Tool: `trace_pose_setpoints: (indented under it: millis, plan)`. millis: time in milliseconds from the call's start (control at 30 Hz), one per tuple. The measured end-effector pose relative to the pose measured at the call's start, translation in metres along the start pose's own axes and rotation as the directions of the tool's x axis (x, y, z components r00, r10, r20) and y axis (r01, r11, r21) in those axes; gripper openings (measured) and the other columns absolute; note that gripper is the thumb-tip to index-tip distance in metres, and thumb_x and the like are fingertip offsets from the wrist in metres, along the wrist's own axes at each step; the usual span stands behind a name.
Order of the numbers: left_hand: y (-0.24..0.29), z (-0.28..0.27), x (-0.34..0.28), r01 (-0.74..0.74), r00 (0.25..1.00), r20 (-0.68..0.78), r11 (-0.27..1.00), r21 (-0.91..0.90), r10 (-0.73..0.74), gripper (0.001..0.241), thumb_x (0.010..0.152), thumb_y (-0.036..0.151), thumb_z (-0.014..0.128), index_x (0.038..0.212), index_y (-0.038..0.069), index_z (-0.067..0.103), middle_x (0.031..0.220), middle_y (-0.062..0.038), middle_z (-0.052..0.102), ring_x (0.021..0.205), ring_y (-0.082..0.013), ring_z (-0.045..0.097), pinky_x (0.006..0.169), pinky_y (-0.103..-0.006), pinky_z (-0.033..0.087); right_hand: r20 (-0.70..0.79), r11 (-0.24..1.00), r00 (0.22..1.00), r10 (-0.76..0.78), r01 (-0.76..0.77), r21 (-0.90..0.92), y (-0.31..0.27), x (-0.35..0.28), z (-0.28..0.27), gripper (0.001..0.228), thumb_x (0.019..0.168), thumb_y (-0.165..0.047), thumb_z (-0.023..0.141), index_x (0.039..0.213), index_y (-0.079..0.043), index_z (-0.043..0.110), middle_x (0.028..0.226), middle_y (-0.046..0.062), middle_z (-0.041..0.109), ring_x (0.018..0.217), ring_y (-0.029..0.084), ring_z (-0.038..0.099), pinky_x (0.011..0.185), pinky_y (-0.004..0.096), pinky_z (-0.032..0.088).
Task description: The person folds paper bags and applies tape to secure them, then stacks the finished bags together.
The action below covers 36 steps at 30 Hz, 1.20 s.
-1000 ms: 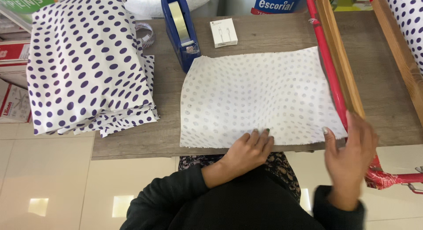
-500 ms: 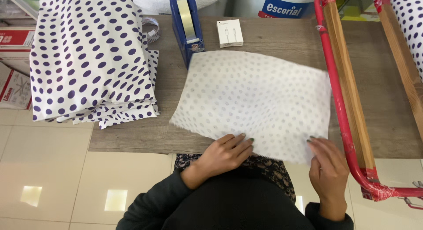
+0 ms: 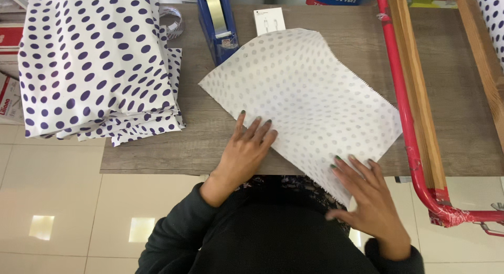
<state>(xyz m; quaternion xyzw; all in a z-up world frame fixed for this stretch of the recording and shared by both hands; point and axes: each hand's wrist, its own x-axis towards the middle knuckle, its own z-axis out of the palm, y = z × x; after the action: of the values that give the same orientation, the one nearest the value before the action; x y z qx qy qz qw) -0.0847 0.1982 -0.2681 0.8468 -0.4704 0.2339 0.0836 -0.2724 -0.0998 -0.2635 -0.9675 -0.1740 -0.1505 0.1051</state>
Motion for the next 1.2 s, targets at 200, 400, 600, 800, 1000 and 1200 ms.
trace_pose_setpoints:
  millis: [200, 400, 600, 800, 1000, 1200]
  plan:
    - [0.024, -0.013, -0.008, -0.107, 0.968, 0.152, 0.872, -0.478, 0.202, 0.076, 0.094, 0.045, 0.073, 0.159, 0.021, 0.043, 0.168, -0.008, 0.044, 0.160, -0.0346, 0.031, 0.129, -0.0719, 0.003, -0.071, 0.971, 0.998, 0.000, -0.017, -0.238, -0.022, 0.034, 0.035, 0.081, 0.087, -0.068, 0.070, 0.152, -0.022, 0.055, 0.150, 0.004, 0.065, 0.113, 0.022, 0.066, 0.095, 0.047, 0.052]
    - [0.020, -0.001, -0.020, -0.158, 0.976, -0.214, 0.826, -0.540, 0.046, 0.016, 0.091, -0.001, 0.077, 0.094, 0.014, 0.074, 0.098, -0.003, 0.080, 0.098, -0.0255, 0.078, 0.118, -0.0623, 0.042, 0.034, 0.991, 0.990, -0.135, 0.135, 0.003, -0.048, 0.066, 0.010, 0.095, 0.073, -0.083, 0.075, 0.142, -0.018, 0.063, 0.149, 0.004, 0.064, 0.137, 0.035, 0.057, 0.108, 0.052, 0.040]
    - [-0.008, -0.008, -0.045, -0.131, 0.985, -0.172, 0.663, -0.737, 0.004, 0.027, 0.082, -0.003, 0.089, 0.100, 0.015, 0.080, 0.107, 0.001, 0.082, 0.108, -0.0228, 0.079, 0.125, -0.0644, 0.034, 0.129, 0.966, 0.978, 0.164, -0.132, -0.221, 0.009, 0.022, -0.004, 0.104, 0.070, -0.027, 0.079, 0.165, -0.032, 0.036, 0.174, 0.003, 0.035, 0.162, 0.037, 0.025, 0.126, 0.073, 0.016]
    - [-0.005, -0.017, -0.054, 0.123, 0.957, -0.093, 0.674, -0.728, -0.275, 0.022, 0.080, 0.006, 0.091, 0.075, 0.011, 0.070, 0.120, 0.002, 0.078, 0.135, -0.0355, 0.061, 0.122, -0.0790, 0.012, 0.020, 0.914, 0.940, 0.340, -0.326, -0.241, 0.023, -0.013, 0.001, 0.058, 0.086, -0.016, 0.073, 0.140, -0.037, 0.068, 0.161, 0.008, 0.058, 0.143, 0.037, 0.057, 0.118, 0.047, 0.048]
    - [0.016, -0.013, -0.044, 0.166, 0.954, 0.006, 0.508, -0.845, -0.301, 0.067, 0.056, -0.028, 0.049, 0.086, 0.022, 0.082, 0.130, 0.004, 0.075, 0.145, -0.0362, 0.054, 0.128, -0.0761, 0.005, 0.142, 0.805, 0.807, 0.573, -0.522, -0.282, 0.009, -0.046, -0.024, 0.068, 0.093, -0.007, 0.064, 0.147, -0.048, 0.057, 0.157, 0.003, 0.063, 0.126, 0.028, 0.068, 0.073, 0.047, 0.067]
    - [0.004, -0.005, -0.021, 0.157, 0.954, 0.042, 0.373, -0.914, -0.298, 0.041, 0.073, -0.019, 0.071, 0.085, 0.020, 0.077, 0.135, -0.005, 0.072, 0.145, -0.0371, 0.053, 0.123, -0.0596, 0.035, 0.022, 0.818, 0.835, 0.550, -0.544, 0.190, 0.015, -0.055, -0.031, 0.048, 0.091, 0.004, 0.067, 0.129, -0.024, 0.079, 0.124, 0.003, 0.074, 0.109, 0.016, 0.072, 0.092, 0.028, 0.054]
